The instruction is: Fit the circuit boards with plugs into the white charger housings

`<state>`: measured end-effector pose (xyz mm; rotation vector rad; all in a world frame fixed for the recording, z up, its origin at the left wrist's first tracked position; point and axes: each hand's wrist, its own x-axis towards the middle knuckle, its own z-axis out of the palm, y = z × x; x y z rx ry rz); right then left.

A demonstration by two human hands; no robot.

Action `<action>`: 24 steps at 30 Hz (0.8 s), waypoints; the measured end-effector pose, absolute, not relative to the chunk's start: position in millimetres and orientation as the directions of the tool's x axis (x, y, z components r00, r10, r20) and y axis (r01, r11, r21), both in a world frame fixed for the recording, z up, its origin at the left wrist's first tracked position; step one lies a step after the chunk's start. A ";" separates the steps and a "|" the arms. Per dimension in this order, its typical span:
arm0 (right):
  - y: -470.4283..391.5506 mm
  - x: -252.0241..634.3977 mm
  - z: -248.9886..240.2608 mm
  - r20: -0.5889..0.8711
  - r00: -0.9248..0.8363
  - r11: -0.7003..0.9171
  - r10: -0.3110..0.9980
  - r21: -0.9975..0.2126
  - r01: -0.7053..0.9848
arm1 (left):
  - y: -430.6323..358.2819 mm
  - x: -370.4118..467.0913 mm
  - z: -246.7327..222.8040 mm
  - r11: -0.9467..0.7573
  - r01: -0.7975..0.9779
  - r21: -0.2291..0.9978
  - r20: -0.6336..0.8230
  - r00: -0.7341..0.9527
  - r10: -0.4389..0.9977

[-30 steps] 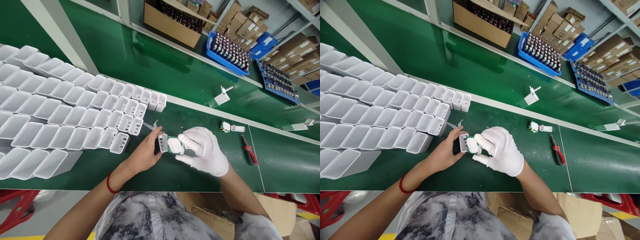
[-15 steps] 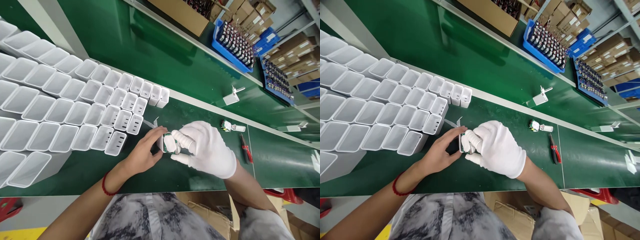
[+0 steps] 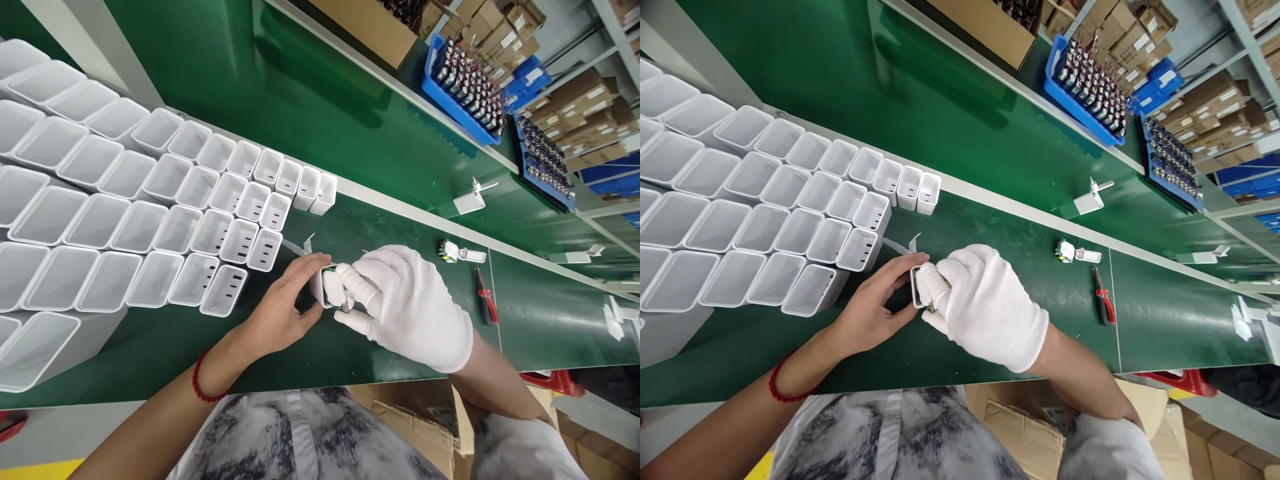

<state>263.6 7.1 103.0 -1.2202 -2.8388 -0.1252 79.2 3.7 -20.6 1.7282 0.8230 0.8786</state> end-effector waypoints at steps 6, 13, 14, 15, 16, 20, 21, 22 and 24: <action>3.8 264.6 101.0 0.074 -0.687 0.681 0.723 0.091 0.726 | 3.5 79.8 -20.2 -0.288 0.138 0.948 0.182 0.509 0.841; -4.4 259.0 101.2 0.033 -0.655 0.643 0.755 0.160 0.749 | 3.0 79.5 -20.5 -0.307 0.152 0.939 0.185 0.530 0.828; -4.1 257.0 100.0 0.023 -0.651 0.639 0.759 0.167 0.751 | 2.9 79.5 -20.4 -0.308 0.156 0.939 0.182 0.536 0.825; -3.1 255.1 98.7 0.009 -0.649 0.639 0.760 0.169 0.750 | 2.8 79.7 -20.3 -0.308 0.156 0.939 0.180 0.541 0.821; -1.5 253.6 97.5 -0.005 -0.651 0.642 0.759 0.171 0.748 | 2.7 80.1 -20.3 -0.308 0.152 0.939 0.180 0.544 0.819; 2.0 256.2 97.1 0.024 -0.675 0.668 0.737 0.125 0.734 | 1.9 82.8 -22.1 -0.290 0.189 0.938 0.159 0.508 0.847; -0.8 259.5 97.1 0.095 -0.665 0.656 0.741 0.110 0.747 | 1.4 83.6 -23.0 -0.275 0.216 0.937 0.143 0.480 0.865; -5.7 263.3 95.9 0.188 -0.638 0.633 0.746 0.097 0.768 | 0.8 84.4 -24.1 -0.258 0.247 0.934 0.126 0.449 0.885; -20.6 270.6 87.5 0.350 -0.539 0.549 0.766 0.079 0.832 | -0.8 86.1 -26.4 -0.228 0.312 0.922 0.098 0.381 0.919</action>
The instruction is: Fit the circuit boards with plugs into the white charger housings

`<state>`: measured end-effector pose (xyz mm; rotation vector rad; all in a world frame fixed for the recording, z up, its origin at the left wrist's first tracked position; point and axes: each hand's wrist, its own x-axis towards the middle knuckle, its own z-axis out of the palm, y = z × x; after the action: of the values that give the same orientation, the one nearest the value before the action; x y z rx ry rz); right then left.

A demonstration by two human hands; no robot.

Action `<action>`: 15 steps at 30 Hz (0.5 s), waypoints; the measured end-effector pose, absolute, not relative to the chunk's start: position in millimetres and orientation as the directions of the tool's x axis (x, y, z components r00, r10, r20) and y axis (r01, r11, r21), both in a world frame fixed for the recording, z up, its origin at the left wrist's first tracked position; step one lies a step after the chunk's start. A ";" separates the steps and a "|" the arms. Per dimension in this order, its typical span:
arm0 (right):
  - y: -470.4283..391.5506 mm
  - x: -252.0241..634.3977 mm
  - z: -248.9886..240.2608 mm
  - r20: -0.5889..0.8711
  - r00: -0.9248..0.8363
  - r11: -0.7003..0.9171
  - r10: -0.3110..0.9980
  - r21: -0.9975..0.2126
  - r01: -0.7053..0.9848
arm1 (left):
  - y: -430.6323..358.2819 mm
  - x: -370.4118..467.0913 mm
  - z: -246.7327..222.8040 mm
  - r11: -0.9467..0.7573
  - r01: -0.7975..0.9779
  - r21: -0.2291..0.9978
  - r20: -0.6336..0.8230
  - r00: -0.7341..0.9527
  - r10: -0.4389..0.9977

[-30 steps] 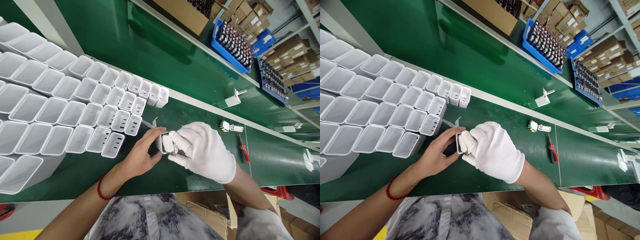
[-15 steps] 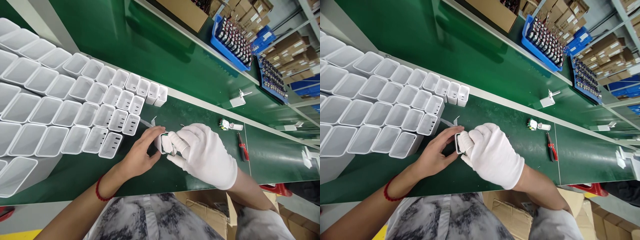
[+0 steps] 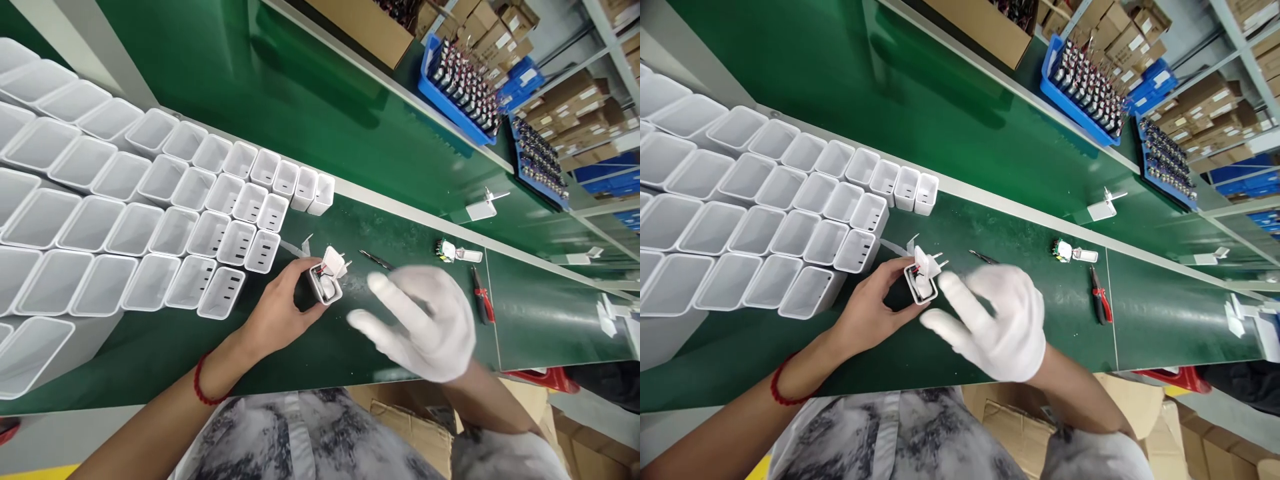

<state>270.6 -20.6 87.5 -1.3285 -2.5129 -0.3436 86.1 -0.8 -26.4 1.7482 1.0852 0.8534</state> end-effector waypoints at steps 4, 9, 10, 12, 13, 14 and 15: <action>-49.5 273.3 45.1 0.226 -0.440 0.449 0.869 0.015 0.894 | -3.1 90.4 -30.4 -0.299 0.405 0.864 0.158 0.346 0.925; -50.1 265.4 -1.5 0.224 -0.357 0.399 0.907 -0.177 0.900 | -4.3 93.1 -34.7 -0.422 0.410 0.809 0.251 0.407 0.878; -48.2 265.2 -5.6 0.236 -0.360 0.405 0.903 -0.186 0.895 | -4.8 93.2 -35.7 -0.422 0.416 0.805 0.250 0.407 0.878; -45.6 265.7 -10.3 0.271 -0.386 0.436 0.882 -0.158 0.886 | -5.7 93.5 -37.3 -0.425 0.415 0.805 0.251 0.410 0.877; -45.2 265.9 -11.7 0.294 -0.396 0.448 0.870 -0.133 0.884 | -6.1 93.9 -38.0 -0.427 0.409 0.807 0.253 0.414 0.875; -45.1 266.0 -13.0 0.317 -0.404 0.456 0.858 -0.110 0.883 | -6.3 94.3 -38.4 -0.427 0.403 0.809 0.252 0.419 0.872; -45.2 265.6 -14.3 0.339 -0.407 0.461 0.849 -0.098 0.882 | -6.3 94.7 -38.5 -0.424 0.400 0.813 0.246 0.423 0.872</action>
<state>265.6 -45.2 -14.3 -1.4660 -2.3757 -0.1367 94.7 -6.3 -38.5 2.0022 1.0720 0.8930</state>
